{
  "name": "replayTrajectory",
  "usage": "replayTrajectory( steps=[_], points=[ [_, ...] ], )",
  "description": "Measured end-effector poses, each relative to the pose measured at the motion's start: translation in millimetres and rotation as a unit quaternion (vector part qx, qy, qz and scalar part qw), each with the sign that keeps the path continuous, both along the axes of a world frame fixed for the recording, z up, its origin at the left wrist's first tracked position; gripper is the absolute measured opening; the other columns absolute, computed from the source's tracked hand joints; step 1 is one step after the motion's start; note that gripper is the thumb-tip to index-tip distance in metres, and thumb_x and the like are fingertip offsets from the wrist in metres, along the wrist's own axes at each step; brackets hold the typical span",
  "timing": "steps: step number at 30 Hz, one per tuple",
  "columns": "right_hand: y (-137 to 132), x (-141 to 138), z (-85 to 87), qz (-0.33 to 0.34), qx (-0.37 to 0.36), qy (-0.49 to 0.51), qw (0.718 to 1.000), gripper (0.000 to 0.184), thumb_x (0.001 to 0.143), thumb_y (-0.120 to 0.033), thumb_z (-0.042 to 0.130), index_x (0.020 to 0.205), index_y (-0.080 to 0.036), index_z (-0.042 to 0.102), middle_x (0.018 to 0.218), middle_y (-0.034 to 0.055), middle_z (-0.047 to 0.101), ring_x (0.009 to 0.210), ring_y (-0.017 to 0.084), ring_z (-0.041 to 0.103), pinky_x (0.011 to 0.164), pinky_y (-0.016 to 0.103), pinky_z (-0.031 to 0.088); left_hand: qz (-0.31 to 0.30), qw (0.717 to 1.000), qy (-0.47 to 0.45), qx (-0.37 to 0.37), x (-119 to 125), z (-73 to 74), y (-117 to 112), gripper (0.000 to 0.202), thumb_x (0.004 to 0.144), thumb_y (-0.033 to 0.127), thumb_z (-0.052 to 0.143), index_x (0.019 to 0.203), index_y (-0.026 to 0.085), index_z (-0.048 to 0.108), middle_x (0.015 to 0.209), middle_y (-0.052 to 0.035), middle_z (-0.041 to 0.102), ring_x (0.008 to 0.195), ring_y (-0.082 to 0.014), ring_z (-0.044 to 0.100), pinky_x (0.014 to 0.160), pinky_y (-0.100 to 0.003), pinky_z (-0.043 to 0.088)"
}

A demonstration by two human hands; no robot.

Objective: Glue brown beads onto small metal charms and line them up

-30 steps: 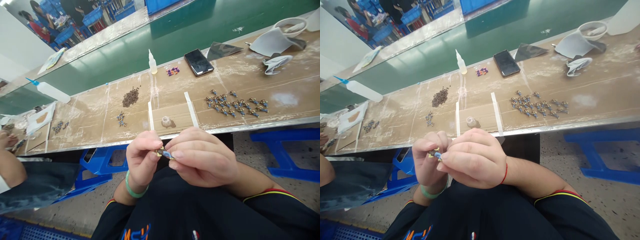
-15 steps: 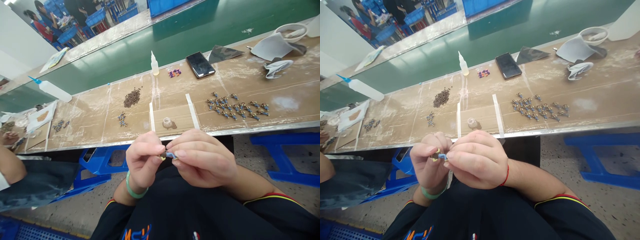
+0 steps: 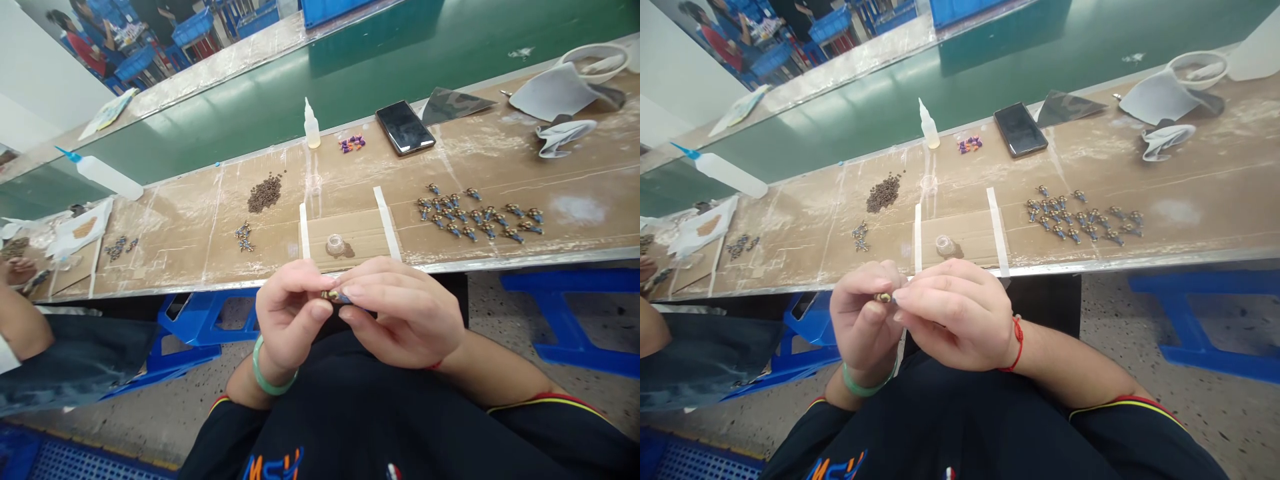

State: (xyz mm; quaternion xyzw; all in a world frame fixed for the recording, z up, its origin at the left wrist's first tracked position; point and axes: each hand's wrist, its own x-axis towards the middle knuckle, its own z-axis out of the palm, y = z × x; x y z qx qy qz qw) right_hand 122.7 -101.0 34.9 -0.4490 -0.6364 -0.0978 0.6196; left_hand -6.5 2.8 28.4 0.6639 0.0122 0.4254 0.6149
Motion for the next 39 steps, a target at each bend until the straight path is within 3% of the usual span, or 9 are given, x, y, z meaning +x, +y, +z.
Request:
replayTrajectory(
  steps=[4, 11, 15, 21, 25, 28, 34, 36, 39],
  points=[
    [0, 2, -3.7, -0.018, -0.018, 0.002, 1.000, 0.018, 0.091, -0.008, 0.067, 0.106, -0.018, 0.063, 0.093, 0.0069, 0.078, 0.091, 0.015, 0.077, 0.081, 0.024, 0.066, 0.018, 0.999, 0.019, -0.044, 7, 4.5, -3, 0.013, 0.090, 0.036, 0.072, 0.098, 0.027, 0.077, 0.066, 0.0018, 0.056, 0.058, -0.0106, 0.047, 0.053, -0.023, 0.039],
    [-1, 6, -10.4, -0.089, 0.043, -0.055, 0.994, 0.015, 0.089, -0.003, 0.071, 0.101, -0.010, 0.067, 0.097, 0.0125, 0.078, 0.101, 0.019, 0.076, 0.087, 0.029, 0.067, 0.002, 0.984, 0.080, -0.157, 22, 17.0, -5, 0.017, 0.082, 0.040, 0.079, 0.080, 0.023, 0.077, 0.062, 0.0024, 0.060, 0.050, -0.0070, 0.047, 0.050, -0.019, 0.044],
    [-5, 13, -11.3, -0.112, 0.042, -0.096, 0.988, 0.012, 0.089, -0.004, 0.072, 0.100, -0.009, 0.068, 0.097, 0.0122, 0.079, 0.099, 0.020, 0.076, 0.082, 0.029, 0.068, 0.019, 0.988, 0.086, -0.129, 24, 15.0, -5, 0.020, 0.082, 0.043, 0.079, 0.081, 0.023, 0.078, 0.067, 0.0002, 0.064, 0.054, -0.0091, 0.051, 0.053, -0.021, 0.047],
    [-7, 19, -13.5, -0.135, 0.033, -0.092, 0.986, 0.012, 0.089, -0.006, 0.073, 0.098, -0.012, 0.068, 0.095, 0.0100, 0.079, 0.094, 0.018, 0.077, 0.078, 0.029, 0.067, 0.008, 0.994, 0.087, -0.070, 19, 3.3, -2, 0.020, 0.088, 0.039, 0.073, 0.102, 0.026, 0.079, 0.068, 0.0011, 0.059, 0.059, -0.0103, 0.051, 0.057, -0.022, 0.046],
    [-8, 22, -13.9, -0.146, 0.015, -0.103, 0.984, 0.013, 0.090, -0.004, 0.072, 0.101, -0.010, 0.067, 0.093, 0.0095, 0.078, 0.095, 0.018, 0.076, 0.078, 0.030, 0.065, 0.025, 0.992, 0.111, -0.058, 19, -0.3, 2, 0.020, 0.088, 0.040, 0.073, 0.102, 0.026, 0.080, 0.075, -0.0012, 0.067, 0.064, -0.0108, 0.058, 0.061, -0.021, 0.050],
    [-8, 24, -13.9, -0.193, 0.001, -0.117, 0.974, 0.010, 0.090, -0.007, 0.073, 0.099, -0.010, 0.069, 0.085, 0.0066, 0.076, 0.085, 0.018, 0.073, 0.076, 0.031, 0.063, 0.047, 0.989, 0.124, -0.070, 25, -3.8, 4, 0.017, 0.087, 0.038, 0.076, 0.099, 0.026, 0.081, 0.080, -0.0022, 0.072, 0.068, -0.0119, 0.064, 0.064, -0.021, 0.054],
    [-17, 40, -38.7, -0.326, -0.025, -0.082, 0.941, 0.008, 0.093, -0.011, 0.068, 0.100, -0.014, 0.070, 0.080, 0.0028, 0.072, 0.078, 0.017, 0.064, 0.070, 0.030, 0.058, 0.016, 0.973, 0.226, -0.052, 43, -11.2, 12, 0.024, 0.084, 0.030, 0.079, 0.108, 0.026, 0.080, 0.074, 0.0007, 0.069, 0.063, -0.0089, 0.059, 0.061, -0.018, 0.050],
    [-32, 57, -54.4, -0.408, -0.068, -0.068, 0.908, 0.008, 0.094, -0.015, 0.068, 0.100, -0.019, 0.070, 0.081, 0.0004, 0.071, 0.078, 0.016, 0.063, 0.074, 0.031, 0.057, 0.024, 0.964, 0.261, -0.038, 43, -11.9, 18, 0.025, 0.083, 0.031, 0.080, 0.108, 0.026, 0.080, 0.074, 0.0009, 0.069, 0.064, -0.0090, 0.059, 0.061, -0.018, 0.049],
    [-64, 93, -77.3, -0.535, -0.119, -0.053, 0.835, 0.008, 0.094, -0.018, 0.066, 0.096, -0.023, 0.072, 0.081, 0.0007, 0.068, 0.078, 0.018, 0.060, 0.077, 0.036, 0.052, 0.097, 0.945, 0.307, -0.056, 37, -15.7, 31, 0.024, 0.081, 0.036, 0.080, 0.102, 0.024, 0.081, 0.079, -0.0005, 0.073, 0.071, -0.0122, 0.062, 0.067, -0.021, 0.050]
  ],
)
